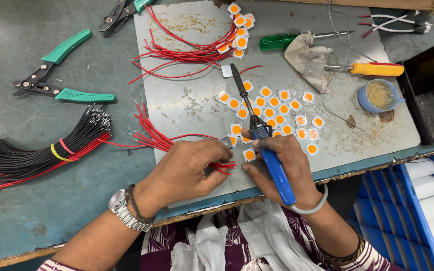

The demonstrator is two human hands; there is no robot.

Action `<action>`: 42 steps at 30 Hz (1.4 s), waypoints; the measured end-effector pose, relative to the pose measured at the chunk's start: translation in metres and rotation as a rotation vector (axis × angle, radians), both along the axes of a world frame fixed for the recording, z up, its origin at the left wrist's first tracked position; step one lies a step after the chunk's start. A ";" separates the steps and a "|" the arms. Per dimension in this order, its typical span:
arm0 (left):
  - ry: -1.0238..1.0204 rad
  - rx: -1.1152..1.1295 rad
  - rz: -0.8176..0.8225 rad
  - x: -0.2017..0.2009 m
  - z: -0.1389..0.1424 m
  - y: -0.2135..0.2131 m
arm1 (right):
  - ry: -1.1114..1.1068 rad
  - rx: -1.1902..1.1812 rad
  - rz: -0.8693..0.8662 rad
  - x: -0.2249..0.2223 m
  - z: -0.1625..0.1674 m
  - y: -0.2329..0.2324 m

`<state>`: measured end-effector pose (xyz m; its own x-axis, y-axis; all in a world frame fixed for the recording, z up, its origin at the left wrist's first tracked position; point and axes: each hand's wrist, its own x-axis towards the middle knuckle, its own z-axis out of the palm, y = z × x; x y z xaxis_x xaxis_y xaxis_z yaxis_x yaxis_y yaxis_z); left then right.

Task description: The person solders red wires to small square LED modules on a workbench. They dip the wire ends into a small container of flux, then use a soldering iron to attach each wire to the LED pads. Completed units are moved aside as the process continues.

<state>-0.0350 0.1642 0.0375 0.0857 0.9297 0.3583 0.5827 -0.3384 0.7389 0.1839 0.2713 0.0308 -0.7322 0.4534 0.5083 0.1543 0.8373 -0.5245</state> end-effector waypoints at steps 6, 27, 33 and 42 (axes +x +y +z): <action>0.112 0.058 -0.019 0.003 -0.002 0.001 | 0.019 0.032 0.022 -0.002 0.000 0.002; 0.276 0.030 -0.043 0.008 -0.005 0.002 | 0.573 -0.354 -0.145 0.067 -0.014 0.012; 0.280 0.011 -0.044 0.008 -0.005 0.003 | 0.847 -0.262 -0.154 0.096 -0.007 0.029; 0.319 0.030 -0.029 0.011 -0.006 0.004 | 0.341 -0.327 -0.137 0.084 0.029 0.010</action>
<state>-0.0237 0.1680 0.0311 0.2243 0.9146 0.3365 0.7734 -0.3771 0.5095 0.2674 0.2813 0.0601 -0.4713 0.7094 0.5240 0.0251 0.6047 -0.7961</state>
